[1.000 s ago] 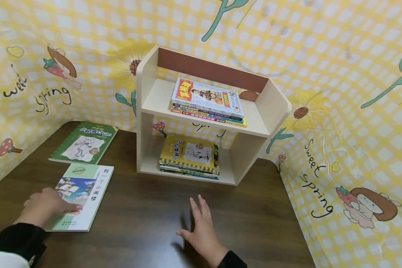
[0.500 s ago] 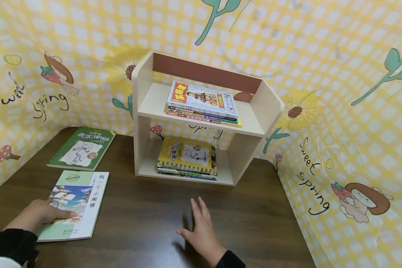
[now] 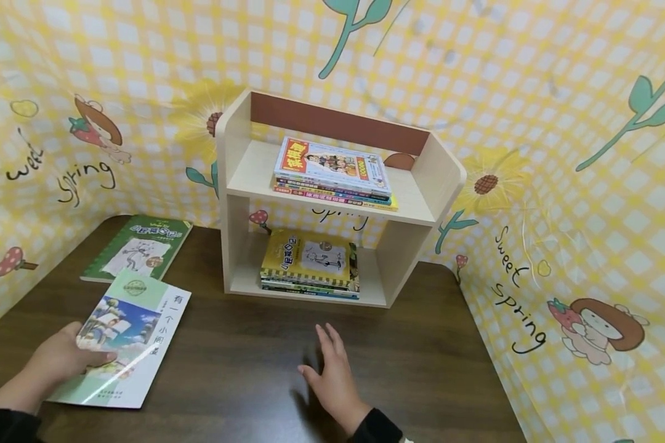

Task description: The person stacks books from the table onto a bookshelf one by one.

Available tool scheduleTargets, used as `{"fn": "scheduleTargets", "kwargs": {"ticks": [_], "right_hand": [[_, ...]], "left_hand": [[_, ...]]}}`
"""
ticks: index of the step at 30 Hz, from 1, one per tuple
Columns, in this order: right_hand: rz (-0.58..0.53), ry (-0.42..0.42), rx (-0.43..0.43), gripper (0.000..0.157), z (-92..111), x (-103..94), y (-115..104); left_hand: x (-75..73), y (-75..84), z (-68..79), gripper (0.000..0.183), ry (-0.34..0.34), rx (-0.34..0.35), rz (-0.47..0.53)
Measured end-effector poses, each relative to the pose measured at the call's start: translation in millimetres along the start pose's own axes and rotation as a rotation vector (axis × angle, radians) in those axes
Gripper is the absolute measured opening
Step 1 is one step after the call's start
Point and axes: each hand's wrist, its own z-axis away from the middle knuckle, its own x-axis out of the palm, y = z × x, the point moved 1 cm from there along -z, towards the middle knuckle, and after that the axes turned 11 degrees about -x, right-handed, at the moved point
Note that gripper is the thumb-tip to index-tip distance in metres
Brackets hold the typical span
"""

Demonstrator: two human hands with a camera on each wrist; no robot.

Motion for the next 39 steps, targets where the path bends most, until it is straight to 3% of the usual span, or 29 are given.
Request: {"fn": "scheduleTargets", "kwargs": {"ticks": [4,8,11,16,24,28,33,39], "right_hand": [[-0.033,0.012,0.001,0.075,-2.6,1.0,-2.4],[-0.072,0.016,0.001,0.072,-5.7,4.0,-5.1],[-0.116,0.009,0.016,0.07,-7.9,6.0,-7.7],[-0.233,0.005,0.048,0.067,-13.6,5.9,-18.5],[-0.503,0.049,0.04,0.059,-21.7,6.0,-36.7],[-0.662,0.062,0.11,0.059,-25.0,3.8,-40.0],[-0.816,0.083,0.131,0.058,-27.8,0.4,-39.8],[-0.8,0.126,0.18,0.059,-25.3,0.2,-37.3]], "left_hand": [[-0.8,15.6,14.9,0.057,0.039,0.118,0.006],[4.0,37.8,37.7,0.051,0.014,0.174,0.177],[14.3,56.2,52.4,0.054,-0.043,0.209,0.343],[37.4,90.4,66.1,0.062,-0.192,0.208,0.551],[79.2,139.4,68.7,0.06,-0.371,0.227,0.817],[99.5,160.5,68.5,0.061,-0.381,0.181,0.847],[118.5,182.3,68.6,0.058,-0.351,0.131,0.88],[131.6,199.6,65.6,0.052,-0.301,0.072,0.907]]}}
